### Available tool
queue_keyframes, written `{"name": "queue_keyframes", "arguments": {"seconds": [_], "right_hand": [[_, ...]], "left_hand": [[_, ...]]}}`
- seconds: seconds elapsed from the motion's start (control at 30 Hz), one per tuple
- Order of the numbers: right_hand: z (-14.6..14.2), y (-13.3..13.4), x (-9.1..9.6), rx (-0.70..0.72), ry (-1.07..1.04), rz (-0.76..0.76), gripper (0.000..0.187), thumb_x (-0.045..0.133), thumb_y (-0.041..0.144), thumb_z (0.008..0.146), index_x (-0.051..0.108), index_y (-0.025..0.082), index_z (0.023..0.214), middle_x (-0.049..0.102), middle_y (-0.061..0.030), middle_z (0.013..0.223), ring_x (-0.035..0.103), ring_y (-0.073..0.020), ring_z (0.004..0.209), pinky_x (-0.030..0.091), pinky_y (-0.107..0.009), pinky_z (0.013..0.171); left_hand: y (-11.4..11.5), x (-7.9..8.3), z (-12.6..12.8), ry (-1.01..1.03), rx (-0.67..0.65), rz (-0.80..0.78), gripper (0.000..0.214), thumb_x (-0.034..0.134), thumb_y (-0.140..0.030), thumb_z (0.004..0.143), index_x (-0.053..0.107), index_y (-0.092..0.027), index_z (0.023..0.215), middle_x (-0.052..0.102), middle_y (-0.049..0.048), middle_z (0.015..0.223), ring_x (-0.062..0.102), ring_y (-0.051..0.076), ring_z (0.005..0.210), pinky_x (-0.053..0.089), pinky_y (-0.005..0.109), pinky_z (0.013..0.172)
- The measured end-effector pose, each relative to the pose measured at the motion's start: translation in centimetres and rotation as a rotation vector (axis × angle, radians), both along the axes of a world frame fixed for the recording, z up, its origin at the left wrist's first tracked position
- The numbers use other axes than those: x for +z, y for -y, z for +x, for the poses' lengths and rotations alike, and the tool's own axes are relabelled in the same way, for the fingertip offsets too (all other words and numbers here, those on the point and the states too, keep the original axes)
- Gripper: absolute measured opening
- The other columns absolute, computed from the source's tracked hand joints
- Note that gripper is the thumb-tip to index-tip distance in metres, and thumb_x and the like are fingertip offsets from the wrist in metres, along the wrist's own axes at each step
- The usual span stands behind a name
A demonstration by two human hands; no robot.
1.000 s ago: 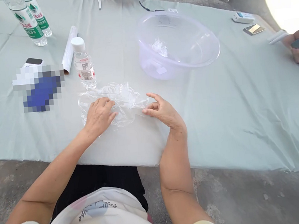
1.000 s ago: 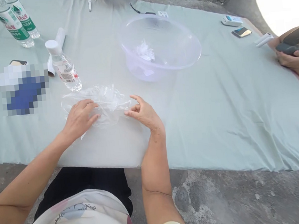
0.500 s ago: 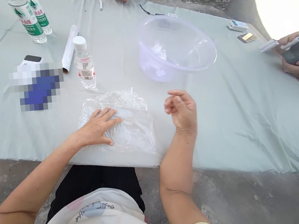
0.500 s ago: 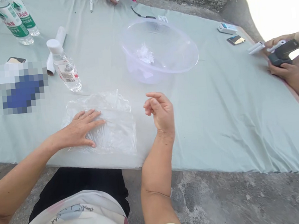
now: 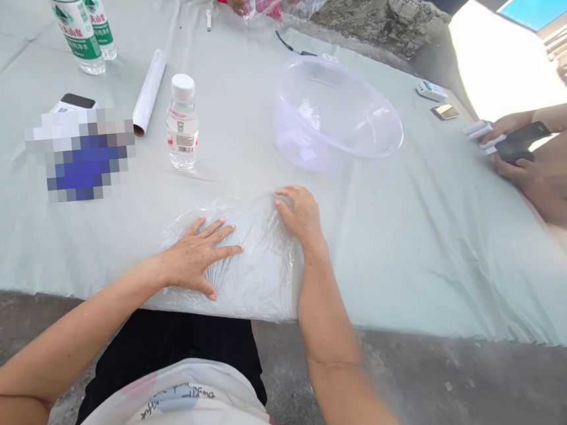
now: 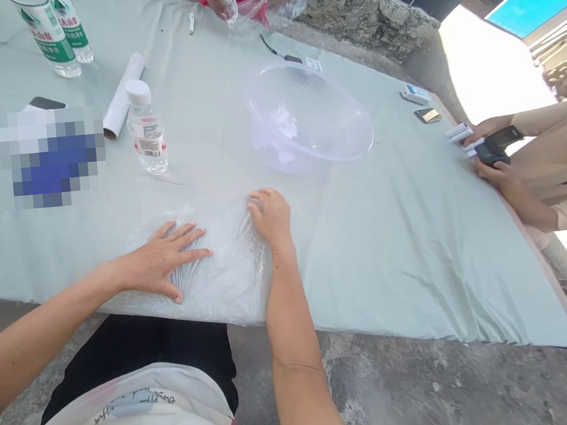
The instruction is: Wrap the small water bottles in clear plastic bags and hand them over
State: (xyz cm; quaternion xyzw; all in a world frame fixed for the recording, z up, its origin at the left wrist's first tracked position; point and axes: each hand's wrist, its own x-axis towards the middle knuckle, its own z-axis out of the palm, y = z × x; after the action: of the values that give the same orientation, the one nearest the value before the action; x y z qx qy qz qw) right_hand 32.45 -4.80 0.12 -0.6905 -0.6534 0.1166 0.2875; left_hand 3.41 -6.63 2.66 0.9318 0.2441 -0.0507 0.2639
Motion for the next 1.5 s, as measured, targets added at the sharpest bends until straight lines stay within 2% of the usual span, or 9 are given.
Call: {"name": "queue_keyframes", "arguments": {"seconds": [0.07, 0.17, 0.37, 0.6, 0.83, 0.97, 1.13, 1.33, 1.5], "right_hand": [[-0.6, -0.5, 1.0, -0.066, -0.018, 0.065, 0.027, 0.05, 0.03, 0.092, 0.07, 0.021, 0.107, 0.07, -0.0128, 0.122, 0.061, -0.0285, 0.12, 0.043, -0.049, 0.108], [-3.8, -1.9, 3.0, 0.107, -0.018, 0.076, 0.028, 0.047, 0.034, 0.096, 0.07, 0.021, 0.105, 0.073, -0.0097, 0.113, 0.065, -0.025, 0.111, 0.046, -0.043, 0.102], [-11.6, -5.2, 5.8, 0.563, 0.314, -0.324, 0.021, 0.066, 0.023, 0.086, 0.069, 0.02, 0.107, 0.072, -0.0077, 0.111, 0.064, -0.022, 0.098, 0.044, -0.034, 0.086], [-13.2, -6.3, 6.7, 0.714, 0.489, -0.602, 0.014, 0.055, 0.008, 0.079, 0.06, 0.02, 0.074, 0.066, -0.0002, 0.076, 0.052, -0.0154, 0.067, 0.033, -0.028, 0.065], [-13.0, -10.7, 5.2, 0.405, 0.018, -0.293, 0.004, 0.056, 0.023, 0.082, 0.059, 0.02, 0.082, 0.065, -0.0014, 0.083, 0.056, -0.0163, 0.078, 0.043, -0.032, 0.079], [-12.1, -13.0, 4.6, 0.168, -0.197, -0.32, 0.03, 0.067, 0.032, 0.075, 0.061, 0.019, 0.102, 0.066, -0.005, 0.099, 0.061, -0.0193, 0.089, 0.047, -0.042, 0.091], [-13.2, -13.1, 4.9, 0.425, -0.364, -0.358, 0.083, 0.085, 0.037, 0.062, 0.047, 0.03, 0.136, 0.055, -0.0071, 0.142, 0.053, -0.0279, 0.13, 0.044, -0.052, 0.109], [-18.0, -14.7, 2.8, 0.388, -0.634, -0.101, 0.058, 0.077, 0.056, 0.071, 0.052, 0.026, 0.114, 0.069, -0.0054, 0.118, 0.064, -0.0228, 0.115, 0.051, -0.046, 0.106], [-14.8, -13.7, 5.6, 0.219, -0.72, 0.061, 0.055, 0.068, 0.065, 0.077, 0.053, 0.027, 0.114, 0.067, -0.0049, 0.114, 0.066, -0.0213, 0.113, 0.058, -0.037, 0.094]], "left_hand": [[0.0, 0.0, 0.0, -0.016, -0.017, 0.0, 0.101, 0.086, -0.055, 0.065, 0.043, -0.028, 0.153, 0.021, 0.0188, 0.168, 0.007, 0.04, 0.157, 0.002, 0.064, 0.122], [0.0, -0.2, -0.1, -0.014, -0.024, 0.007, 0.102, 0.087, -0.055, 0.064, 0.043, -0.027, 0.152, 0.018, 0.0183, 0.169, 0.006, 0.038, 0.157, 0.001, 0.063, 0.123], [0.2, -1.0, -0.2, 0.016, -0.018, 0.054, 0.099, 0.086, -0.054, 0.064, 0.046, -0.029, 0.15, 0.018, 0.0148, 0.169, 0.01, 0.038, 0.157, 0.005, 0.061, 0.123], [0.1, -1.0, -0.2, 0.026, -0.034, 0.021, 0.104, 0.089, -0.052, 0.062, 0.044, -0.026, 0.152, 0.018, 0.0186, 0.169, 0.011, 0.038, 0.157, 0.006, 0.059, 0.124], [0.3, -1.4, -0.4, 0.09, -0.012, 0.102, 0.109, 0.09, -0.054, 0.057, 0.045, -0.027, 0.151, 0.018, 0.0176, 0.169, 0.011, 0.041, 0.156, 0.003, 0.063, 0.123], [0.2, -1.7, -0.8, 0.048, 0.039, 0.089, 0.113, 0.087, -0.061, 0.056, 0.042, -0.026, 0.154, 0.017, 0.019, 0.169, 0.008, 0.044, 0.156, 0.002, 0.067, 0.121], [-0.5, -2.0, -1.5, 0.067, 0.074, 0.062, 0.116, 0.086, -0.065, 0.055, 0.041, -0.027, 0.155, 0.015, 0.0178, 0.169, 0.006, 0.043, 0.156, -0.001, 0.066, 0.121], [-0.9, -2.5, -2.0, 0.056, 0.095, 0.09, 0.114, 0.08, -0.07, 0.059, 0.038, -0.028, 0.156, 0.014, 0.0177, 0.17, 0.007, 0.042, 0.156, -0.002, 0.067, 0.119], [-0.9, -2.5, -2.3, 0.059, 0.114, 0.092, 0.114, 0.08, -0.072, 0.059, 0.039, -0.028, 0.156, 0.014, 0.0167, 0.17, 0.007, 0.042, 0.156, -0.005, 0.067, 0.12]]}}
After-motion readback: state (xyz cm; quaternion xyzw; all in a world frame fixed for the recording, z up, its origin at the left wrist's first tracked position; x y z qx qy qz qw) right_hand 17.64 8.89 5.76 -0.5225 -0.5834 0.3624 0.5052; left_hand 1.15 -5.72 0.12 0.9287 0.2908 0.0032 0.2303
